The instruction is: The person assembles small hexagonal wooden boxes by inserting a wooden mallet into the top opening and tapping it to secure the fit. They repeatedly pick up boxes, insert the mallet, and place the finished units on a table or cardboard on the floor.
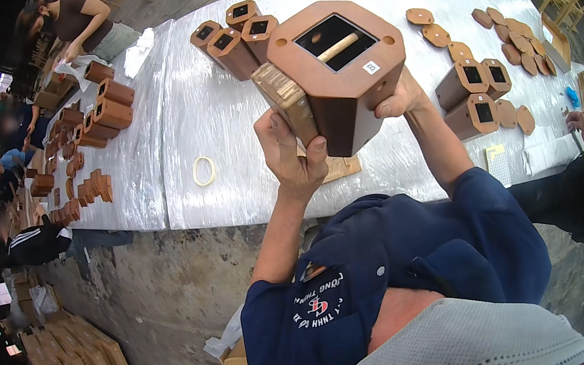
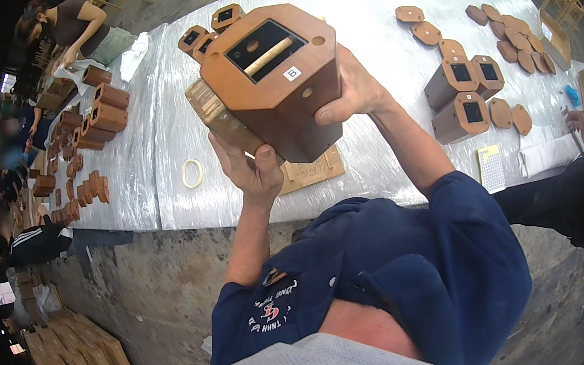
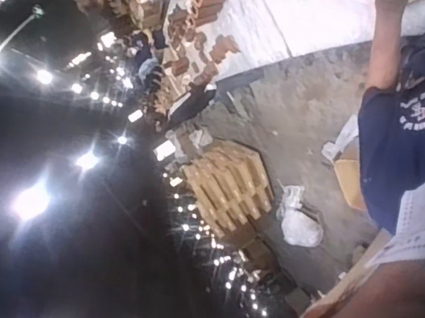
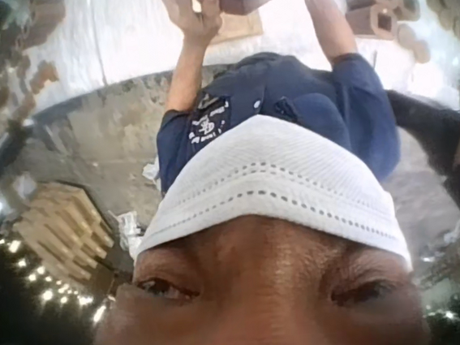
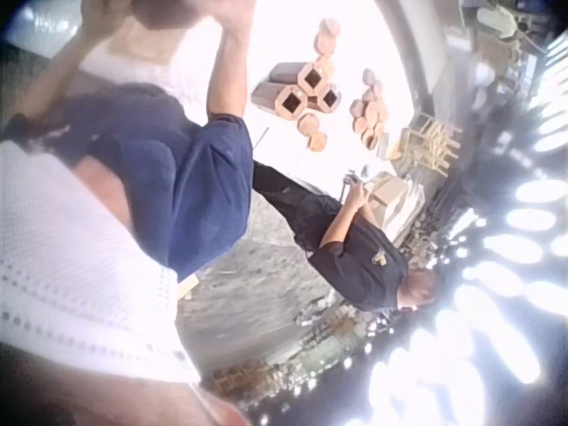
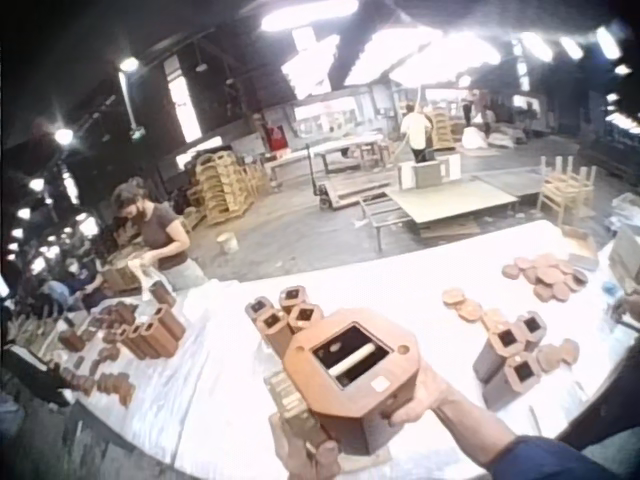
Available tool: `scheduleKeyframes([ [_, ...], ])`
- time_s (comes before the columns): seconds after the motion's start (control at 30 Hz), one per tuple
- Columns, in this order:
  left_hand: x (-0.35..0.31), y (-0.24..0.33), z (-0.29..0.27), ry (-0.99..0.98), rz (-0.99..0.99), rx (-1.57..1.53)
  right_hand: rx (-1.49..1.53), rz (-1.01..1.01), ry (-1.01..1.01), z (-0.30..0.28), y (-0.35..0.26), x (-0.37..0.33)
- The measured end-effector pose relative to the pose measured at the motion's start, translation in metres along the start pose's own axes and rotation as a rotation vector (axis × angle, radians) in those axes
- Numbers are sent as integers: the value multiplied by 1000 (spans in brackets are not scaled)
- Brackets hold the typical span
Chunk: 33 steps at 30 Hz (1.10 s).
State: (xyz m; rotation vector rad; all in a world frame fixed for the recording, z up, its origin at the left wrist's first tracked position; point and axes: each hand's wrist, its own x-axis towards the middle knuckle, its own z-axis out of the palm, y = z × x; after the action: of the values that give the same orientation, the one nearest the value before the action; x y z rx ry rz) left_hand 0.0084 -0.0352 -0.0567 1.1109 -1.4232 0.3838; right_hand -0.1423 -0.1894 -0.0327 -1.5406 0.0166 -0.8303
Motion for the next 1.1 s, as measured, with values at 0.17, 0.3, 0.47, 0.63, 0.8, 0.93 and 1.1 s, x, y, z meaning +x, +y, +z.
scheduleKeyframes([
  [0.17,-46,-33,-45,-187,-135,299,43,62,71,9,9,2],
  [0.3,-44,-60,-106,35,-144,510,41,18,227,-15,28,-5],
  [0.47,-99,-92,-147,84,-775,582,619,187,338,-37,66,-8],
  [0.63,-238,-173,-129,197,-1195,503,850,140,593,-50,102,9],
  [0.8,-281,-197,-100,61,-1288,670,968,171,509,-42,77,29],
  [0.93,-263,-179,-75,-47,-1202,748,731,64,561,-28,35,32],
  [1.1,-264,-186,-82,-146,-1231,788,773,55,523,-24,23,42],
])
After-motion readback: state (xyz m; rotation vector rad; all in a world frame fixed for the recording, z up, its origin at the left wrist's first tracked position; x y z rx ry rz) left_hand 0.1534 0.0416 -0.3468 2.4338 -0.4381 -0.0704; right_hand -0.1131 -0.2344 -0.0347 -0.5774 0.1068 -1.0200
